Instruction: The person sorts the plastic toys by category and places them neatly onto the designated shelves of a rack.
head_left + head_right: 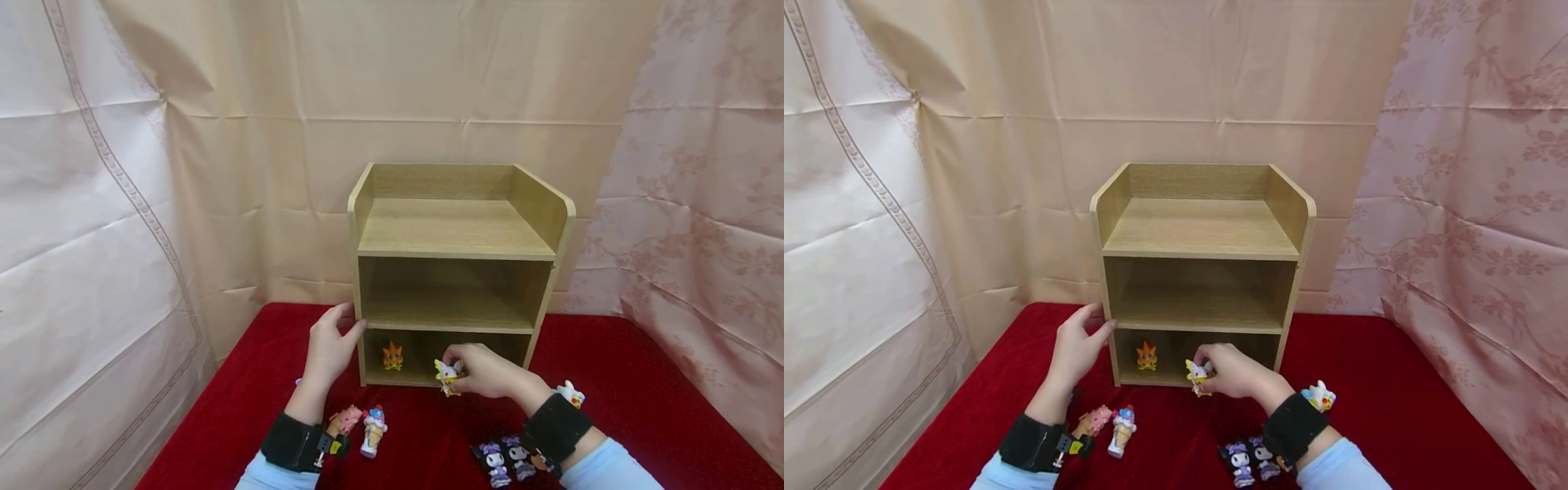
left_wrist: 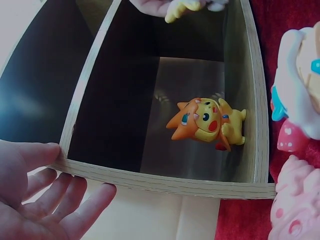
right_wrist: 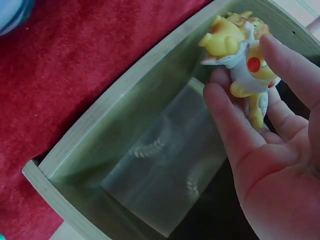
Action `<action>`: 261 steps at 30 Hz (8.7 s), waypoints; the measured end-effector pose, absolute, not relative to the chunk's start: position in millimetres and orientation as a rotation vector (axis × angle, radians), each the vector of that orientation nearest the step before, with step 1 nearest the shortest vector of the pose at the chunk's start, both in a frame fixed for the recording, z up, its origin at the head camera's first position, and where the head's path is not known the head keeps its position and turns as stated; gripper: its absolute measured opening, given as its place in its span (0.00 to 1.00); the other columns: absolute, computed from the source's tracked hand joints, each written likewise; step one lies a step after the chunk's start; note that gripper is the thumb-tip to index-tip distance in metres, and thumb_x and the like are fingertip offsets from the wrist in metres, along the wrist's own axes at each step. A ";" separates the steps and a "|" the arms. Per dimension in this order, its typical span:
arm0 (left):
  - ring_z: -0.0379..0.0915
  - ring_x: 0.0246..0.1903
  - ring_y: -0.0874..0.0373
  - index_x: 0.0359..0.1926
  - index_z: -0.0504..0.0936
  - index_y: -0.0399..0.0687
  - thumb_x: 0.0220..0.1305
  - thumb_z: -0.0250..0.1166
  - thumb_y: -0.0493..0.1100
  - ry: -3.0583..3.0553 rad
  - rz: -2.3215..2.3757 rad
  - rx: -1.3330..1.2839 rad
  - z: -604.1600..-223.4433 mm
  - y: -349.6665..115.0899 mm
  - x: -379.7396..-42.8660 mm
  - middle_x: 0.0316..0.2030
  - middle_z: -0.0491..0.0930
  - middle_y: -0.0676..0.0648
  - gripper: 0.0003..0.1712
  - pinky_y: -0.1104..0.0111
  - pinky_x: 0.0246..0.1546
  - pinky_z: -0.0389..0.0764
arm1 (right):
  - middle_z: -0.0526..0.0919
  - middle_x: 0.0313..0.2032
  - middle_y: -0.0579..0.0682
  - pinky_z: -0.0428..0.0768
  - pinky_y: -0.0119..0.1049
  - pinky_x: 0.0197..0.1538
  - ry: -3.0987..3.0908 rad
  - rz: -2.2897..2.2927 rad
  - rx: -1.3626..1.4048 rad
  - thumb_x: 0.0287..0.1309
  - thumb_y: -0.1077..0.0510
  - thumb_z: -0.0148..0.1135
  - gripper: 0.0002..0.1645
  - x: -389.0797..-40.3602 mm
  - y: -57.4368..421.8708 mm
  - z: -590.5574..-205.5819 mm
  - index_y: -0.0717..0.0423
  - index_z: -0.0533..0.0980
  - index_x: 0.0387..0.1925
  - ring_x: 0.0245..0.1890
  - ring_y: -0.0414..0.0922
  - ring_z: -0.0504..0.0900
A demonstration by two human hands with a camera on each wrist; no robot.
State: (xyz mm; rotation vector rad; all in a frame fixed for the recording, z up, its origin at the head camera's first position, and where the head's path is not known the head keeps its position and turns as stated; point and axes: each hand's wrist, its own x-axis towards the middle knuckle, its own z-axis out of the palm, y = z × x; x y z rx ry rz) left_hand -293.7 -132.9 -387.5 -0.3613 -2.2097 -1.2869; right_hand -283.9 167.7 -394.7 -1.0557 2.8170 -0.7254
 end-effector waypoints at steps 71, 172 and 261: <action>0.75 0.43 0.58 0.51 0.79 0.46 0.59 0.69 0.41 -2.210 -1.265 -0.355 -386.3 -132.8 -292.4 0.45 0.79 0.47 0.18 0.59 0.39 0.82 | 0.77 0.40 0.51 0.77 0.43 0.43 2.853 -0.810 -0.667 0.51 0.63 0.70 0.23 -328.3 121.7 -411.2 0.57 0.73 0.49 0.37 0.43 0.75; 0.75 0.43 0.57 0.52 0.79 0.44 0.60 0.68 0.41 -2.234 -1.261 -0.336 -388.4 -132.2 -294.0 0.45 0.79 0.46 0.19 0.59 0.40 0.82 | 0.78 0.51 0.52 0.78 0.50 0.50 2.945 -0.960 -0.884 0.53 0.49 0.70 0.30 -235.7 217.4 -349.1 0.56 0.73 0.55 0.50 0.50 0.76; 0.76 0.43 0.55 0.52 0.79 0.43 0.59 0.69 0.41 -2.219 -1.251 -0.353 -387.3 -132.8 -292.0 0.46 0.79 0.45 0.19 0.59 0.37 0.83 | 0.78 0.45 0.64 0.77 0.57 0.44 2.849 -0.758 -0.418 0.44 0.59 0.74 0.30 -257.6 361.8 -395.0 0.64 0.74 0.51 0.46 0.61 0.74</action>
